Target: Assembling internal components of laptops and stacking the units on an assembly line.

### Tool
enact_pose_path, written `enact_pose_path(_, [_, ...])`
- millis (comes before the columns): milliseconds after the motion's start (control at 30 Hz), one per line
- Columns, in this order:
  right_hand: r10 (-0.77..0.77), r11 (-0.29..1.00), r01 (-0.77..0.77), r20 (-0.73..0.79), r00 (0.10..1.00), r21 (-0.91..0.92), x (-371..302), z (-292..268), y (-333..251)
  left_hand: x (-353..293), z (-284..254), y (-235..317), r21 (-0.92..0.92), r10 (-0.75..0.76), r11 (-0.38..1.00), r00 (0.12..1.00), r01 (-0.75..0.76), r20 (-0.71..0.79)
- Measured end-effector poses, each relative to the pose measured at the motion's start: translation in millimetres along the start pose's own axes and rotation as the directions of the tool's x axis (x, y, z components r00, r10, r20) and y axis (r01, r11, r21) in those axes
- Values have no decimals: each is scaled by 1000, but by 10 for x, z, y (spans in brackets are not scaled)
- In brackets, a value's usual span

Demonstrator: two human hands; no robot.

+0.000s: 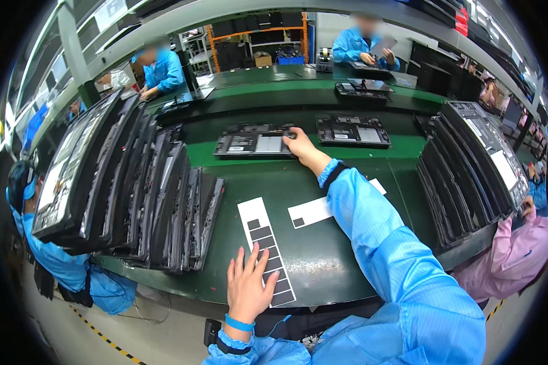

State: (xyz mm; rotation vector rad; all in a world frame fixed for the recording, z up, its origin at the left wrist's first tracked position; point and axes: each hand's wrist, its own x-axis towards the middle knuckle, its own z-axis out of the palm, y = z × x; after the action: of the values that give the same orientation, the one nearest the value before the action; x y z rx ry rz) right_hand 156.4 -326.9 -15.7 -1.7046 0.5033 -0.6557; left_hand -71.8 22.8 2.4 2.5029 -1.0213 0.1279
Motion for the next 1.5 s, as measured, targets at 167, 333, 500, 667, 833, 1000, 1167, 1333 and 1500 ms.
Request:
enact_pose_path(167, [-320,867,324,76,944,-379,39,-676,-243,5,15,-8,-1,-28,1000,1000,28,5])
enact_pose_path(333, [-376,811,49,-456,807,-582,35,-2080,-140,-30,-35,70,26,-24,999,999,24,-30])
enact_pose_path(500, [36,686,-401,-522,852,-608,167,-2572,307,-16,2,38,38,4,999,1000,-3,-25])
enact_pose_path(667, [21,869,-267,-506,862,-417,373,-2744,561,-15,-20,99,36,6,999,999,-4,-47])
enact_pose_path(833, [18,986,70,-510,860,153,247,-2525,381,-14,-1,57,32,12,999,997,-9,-78])
enact_pose_path(1000, [-66,968,206,-640,766,146,-176,-2407,-165,-42,37,-1,20,29,999,995,-28,-95])
enact_pose_path(1167, [184,876,62,-450,874,479,-1319,-2161,-863,-35,79,-55,-205,-17,978,976,-28,-217])
enact_pose_path(1333, [156,780,38,-253,955,625,-2538,-2280,-822,5,-131,364,-897,-171,440,976,-46,-134])
enact_pose_path(1500, [68,873,84,-290,955,480,-3694,-2434,-569,-256,-124,593,-826,-30,564,999,-19,-44])
